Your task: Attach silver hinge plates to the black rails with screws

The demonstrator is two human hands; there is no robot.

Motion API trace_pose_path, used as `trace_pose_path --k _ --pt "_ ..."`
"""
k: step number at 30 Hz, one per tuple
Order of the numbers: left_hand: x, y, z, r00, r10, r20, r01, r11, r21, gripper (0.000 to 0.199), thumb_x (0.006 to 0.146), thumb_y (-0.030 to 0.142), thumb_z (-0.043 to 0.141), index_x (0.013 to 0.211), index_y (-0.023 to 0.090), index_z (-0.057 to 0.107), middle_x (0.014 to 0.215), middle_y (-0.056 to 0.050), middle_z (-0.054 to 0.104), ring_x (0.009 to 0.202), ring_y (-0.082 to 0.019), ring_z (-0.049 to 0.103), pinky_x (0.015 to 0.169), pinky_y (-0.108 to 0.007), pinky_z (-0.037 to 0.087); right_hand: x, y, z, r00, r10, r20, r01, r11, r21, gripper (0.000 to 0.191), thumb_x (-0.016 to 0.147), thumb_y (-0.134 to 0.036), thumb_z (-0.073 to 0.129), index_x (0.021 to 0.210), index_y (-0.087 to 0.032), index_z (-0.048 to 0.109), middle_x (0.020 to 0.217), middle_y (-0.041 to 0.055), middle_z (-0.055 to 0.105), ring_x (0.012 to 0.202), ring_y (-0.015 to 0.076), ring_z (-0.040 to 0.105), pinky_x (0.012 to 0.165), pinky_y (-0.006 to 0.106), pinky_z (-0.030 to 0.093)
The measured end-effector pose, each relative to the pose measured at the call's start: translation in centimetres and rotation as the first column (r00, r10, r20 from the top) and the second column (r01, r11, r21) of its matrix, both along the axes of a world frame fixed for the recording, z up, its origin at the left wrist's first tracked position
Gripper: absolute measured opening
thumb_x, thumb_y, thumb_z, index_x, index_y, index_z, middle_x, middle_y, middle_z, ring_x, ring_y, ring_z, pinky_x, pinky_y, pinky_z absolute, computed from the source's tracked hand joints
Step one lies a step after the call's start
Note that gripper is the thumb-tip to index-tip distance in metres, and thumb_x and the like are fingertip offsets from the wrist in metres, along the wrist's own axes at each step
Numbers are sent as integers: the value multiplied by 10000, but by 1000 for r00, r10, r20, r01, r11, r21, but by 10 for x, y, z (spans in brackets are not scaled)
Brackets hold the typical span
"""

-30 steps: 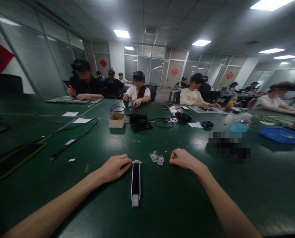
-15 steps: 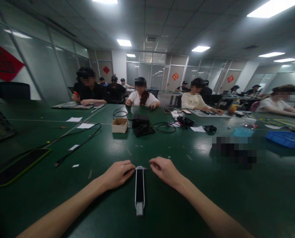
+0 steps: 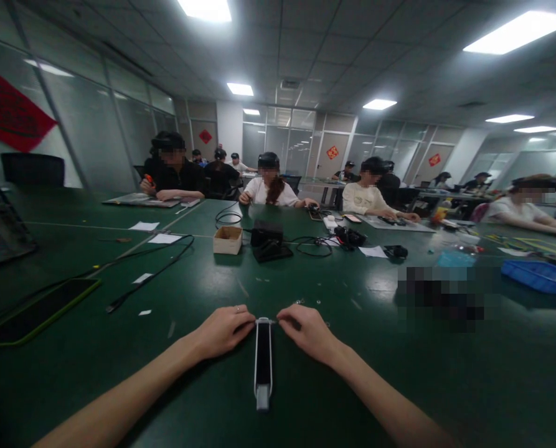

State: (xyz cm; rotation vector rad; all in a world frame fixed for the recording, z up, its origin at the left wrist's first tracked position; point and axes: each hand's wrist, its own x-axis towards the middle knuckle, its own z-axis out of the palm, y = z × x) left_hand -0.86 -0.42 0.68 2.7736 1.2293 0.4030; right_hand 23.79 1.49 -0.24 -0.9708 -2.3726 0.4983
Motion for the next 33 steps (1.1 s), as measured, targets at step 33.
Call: trace_pose_path --k 33 --pt "1 -1 2 1000 11 7 -11 999 -40 223 949 200 423 1027 157 627 906 -49 610 765 -148 589 673 -233 453 -11 1 -6 999 1 -51 -6 995 -103 153 859 -218 606 1005 -174 625 930 29 642 796 142 594 706 274 510"
